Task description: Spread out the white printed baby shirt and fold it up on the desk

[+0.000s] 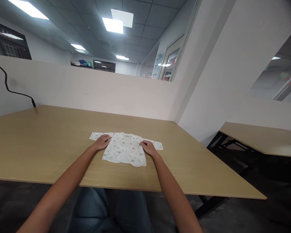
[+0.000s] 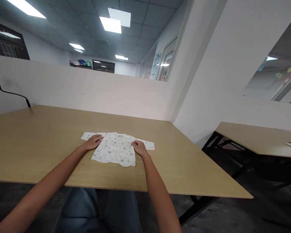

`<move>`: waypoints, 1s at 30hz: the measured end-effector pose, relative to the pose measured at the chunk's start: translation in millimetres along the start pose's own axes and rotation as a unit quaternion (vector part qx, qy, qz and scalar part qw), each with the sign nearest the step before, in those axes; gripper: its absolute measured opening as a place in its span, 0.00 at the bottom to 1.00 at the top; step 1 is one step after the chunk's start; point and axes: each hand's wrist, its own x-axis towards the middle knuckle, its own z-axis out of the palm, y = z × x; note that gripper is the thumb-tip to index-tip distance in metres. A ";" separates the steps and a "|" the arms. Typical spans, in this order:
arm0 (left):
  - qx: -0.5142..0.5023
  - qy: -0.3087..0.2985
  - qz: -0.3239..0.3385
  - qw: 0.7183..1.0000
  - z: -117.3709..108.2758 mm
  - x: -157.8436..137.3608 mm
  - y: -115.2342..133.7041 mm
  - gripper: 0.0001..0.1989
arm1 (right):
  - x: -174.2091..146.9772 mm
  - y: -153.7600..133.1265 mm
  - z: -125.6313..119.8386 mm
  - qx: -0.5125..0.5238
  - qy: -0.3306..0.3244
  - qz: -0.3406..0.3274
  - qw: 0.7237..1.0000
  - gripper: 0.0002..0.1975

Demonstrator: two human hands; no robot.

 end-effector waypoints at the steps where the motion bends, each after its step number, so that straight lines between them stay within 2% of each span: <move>1: -0.003 0.003 0.000 1.000 0.4 0.0 -0.5 0.27 | -0.2 -0.3 -0.1 0.000 -0.001 -0.001 1.000 0.15; 30: 0.003 -0.007 -0.004 1.000 -0.8 -0.5 1.5 0.28 | -1.1 -2.9 -0.9 0.003 -0.001 -0.002 1.000 0.14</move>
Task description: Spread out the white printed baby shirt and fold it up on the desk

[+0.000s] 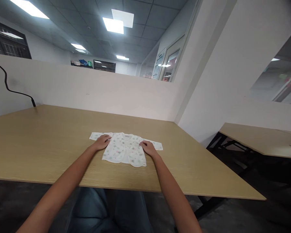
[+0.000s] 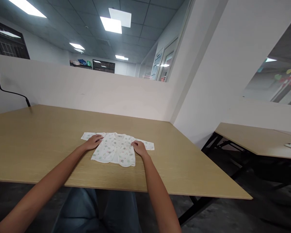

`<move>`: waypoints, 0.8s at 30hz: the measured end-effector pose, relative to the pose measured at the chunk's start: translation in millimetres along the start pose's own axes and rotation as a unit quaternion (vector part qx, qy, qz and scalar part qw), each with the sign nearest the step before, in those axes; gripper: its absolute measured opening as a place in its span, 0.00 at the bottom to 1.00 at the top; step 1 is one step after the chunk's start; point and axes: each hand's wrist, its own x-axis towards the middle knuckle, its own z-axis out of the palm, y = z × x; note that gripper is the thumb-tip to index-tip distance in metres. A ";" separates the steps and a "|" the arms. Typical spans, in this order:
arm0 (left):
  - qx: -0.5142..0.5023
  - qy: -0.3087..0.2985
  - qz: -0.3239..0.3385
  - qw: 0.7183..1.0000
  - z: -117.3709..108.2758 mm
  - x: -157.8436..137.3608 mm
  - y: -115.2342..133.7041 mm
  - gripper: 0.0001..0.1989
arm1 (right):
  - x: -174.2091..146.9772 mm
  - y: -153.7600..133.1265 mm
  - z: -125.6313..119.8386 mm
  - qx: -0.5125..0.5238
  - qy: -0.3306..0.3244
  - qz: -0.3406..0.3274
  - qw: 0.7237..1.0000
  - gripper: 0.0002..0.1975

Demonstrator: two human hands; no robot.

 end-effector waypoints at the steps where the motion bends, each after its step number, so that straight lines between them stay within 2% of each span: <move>1: 0.002 -0.003 0.001 1.000 -0.7 -0.4 0.8 0.28 | -0.1 -0.2 -0.1 -0.002 0.000 0.000 1.000 0.14; 24: 0.004 -0.004 0.002 1.000 -0.1 0.0 -0.5 0.27 | 0.7 2.8 0.5 -0.003 0.002 -0.003 1.000 0.15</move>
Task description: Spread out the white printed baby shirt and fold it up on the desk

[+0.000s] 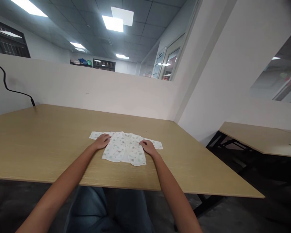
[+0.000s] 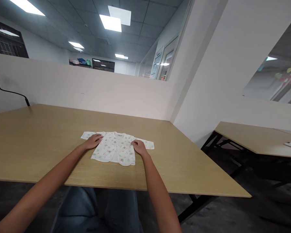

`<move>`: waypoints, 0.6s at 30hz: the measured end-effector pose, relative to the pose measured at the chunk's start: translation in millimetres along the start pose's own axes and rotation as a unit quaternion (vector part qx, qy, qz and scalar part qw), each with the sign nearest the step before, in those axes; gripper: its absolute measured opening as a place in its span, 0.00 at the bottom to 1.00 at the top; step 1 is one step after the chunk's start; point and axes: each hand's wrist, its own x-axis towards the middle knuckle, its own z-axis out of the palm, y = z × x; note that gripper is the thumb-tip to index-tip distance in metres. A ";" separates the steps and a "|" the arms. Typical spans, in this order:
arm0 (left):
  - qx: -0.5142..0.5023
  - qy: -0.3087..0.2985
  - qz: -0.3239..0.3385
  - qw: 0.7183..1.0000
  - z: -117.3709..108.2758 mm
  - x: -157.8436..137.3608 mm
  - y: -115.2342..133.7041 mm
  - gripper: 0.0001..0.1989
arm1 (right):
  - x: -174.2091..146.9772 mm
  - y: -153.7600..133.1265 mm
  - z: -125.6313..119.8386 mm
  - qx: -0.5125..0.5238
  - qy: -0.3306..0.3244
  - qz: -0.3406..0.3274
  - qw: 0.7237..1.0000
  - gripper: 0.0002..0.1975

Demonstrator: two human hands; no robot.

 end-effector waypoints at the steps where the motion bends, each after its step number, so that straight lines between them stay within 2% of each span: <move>1: 0.000 0.001 0.001 1.000 0.4 0.2 -0.4 0.27 | 0.0 -0.1 -0.1 0.000 0.000 0.000 1.000 0.15; 15: 0.009 -0.001 -0.003 1.000 -2.6 -1.2 2.7 0.29 | 4.1 10.0 4.2 -0.002 -0.001 -0.027 1.000 0.15; 18: 0.013 -0.004 -0.006 1.000 -1.6 -1.4 3.2 0.29 | 4.6 10.5 6.1 -0.037 0.002 -0.022 0.999 0.15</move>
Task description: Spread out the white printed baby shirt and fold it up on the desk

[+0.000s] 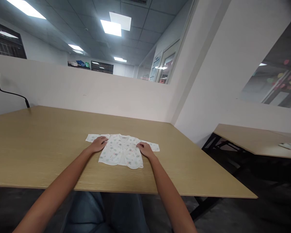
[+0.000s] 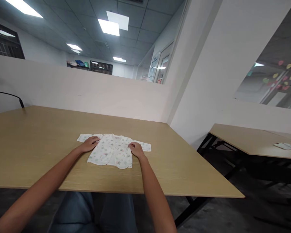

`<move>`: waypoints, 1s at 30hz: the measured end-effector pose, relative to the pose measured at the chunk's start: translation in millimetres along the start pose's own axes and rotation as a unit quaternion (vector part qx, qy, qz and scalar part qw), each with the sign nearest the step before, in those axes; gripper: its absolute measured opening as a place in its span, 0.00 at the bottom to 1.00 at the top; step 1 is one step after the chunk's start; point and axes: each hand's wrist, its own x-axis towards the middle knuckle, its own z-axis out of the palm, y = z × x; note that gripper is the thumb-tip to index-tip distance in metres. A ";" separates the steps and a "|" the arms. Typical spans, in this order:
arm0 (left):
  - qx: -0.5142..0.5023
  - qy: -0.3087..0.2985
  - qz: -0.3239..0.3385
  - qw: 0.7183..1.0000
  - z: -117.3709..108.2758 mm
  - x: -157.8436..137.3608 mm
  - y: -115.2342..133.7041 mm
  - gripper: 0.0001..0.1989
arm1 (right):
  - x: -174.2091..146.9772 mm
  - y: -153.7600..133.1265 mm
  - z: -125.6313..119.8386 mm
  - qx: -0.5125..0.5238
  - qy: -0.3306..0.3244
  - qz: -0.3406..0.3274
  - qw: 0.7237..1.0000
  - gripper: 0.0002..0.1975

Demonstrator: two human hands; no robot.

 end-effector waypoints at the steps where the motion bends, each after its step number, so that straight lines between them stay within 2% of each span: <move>1: 0.008 0.000 -0.005 1.000 0.0 -0.4 0.7 0.29 | -0.2 0.0 0.4 -0.028 0.013 0.006 1.000 0.15; 4: 0.051 -0.001 -0.061 0.997 -1.3 -2.1 2.9 0.29 | -1.4 0.7 0.0 -0.118 0.052 0.049 0.990 0.20; 8: 0.070 -0.034 -0.141 0.987 -1.3 -1.8 -2.7 0.33 | -1.3 5.6 -4.0 -0.156 -0.006 0.096 0.983 0.25; 11: 0.068 -0.058 -0.140 0.986 2.5 1.0 -12.9 0.34 | 1.1 10.9 -4.8 -0.158 -0.030 0.103 0.982 0.27; 16: 0.075 -0.050 -0.139 0.986 6.6 3.4 -23.2 0.33 | 4.7 18.9 -1.9 -0.165 -0.013 0.110 0.980 0.27; 24: 0.086 -0.036 -0.203 0.975 1.2 3.3 -28.7 0.38 | 3.5 26.3 -11.2 -0.180 -0.004 0.170 0.969 0.29; 28: 0.105 -0.030 -0.207 0.972 1.0 2.6 -23.6 0.39 | 3.2 29.9 -11.3 -0.175 0.024 0.159 0.971 0.27; 30: 0.115 -0.020 -0.192 0.974 0.7 1.4 -18.3 0.38 | 4.1 31.4 -11.7 -0.160 0.056 0.131 0.977 0.24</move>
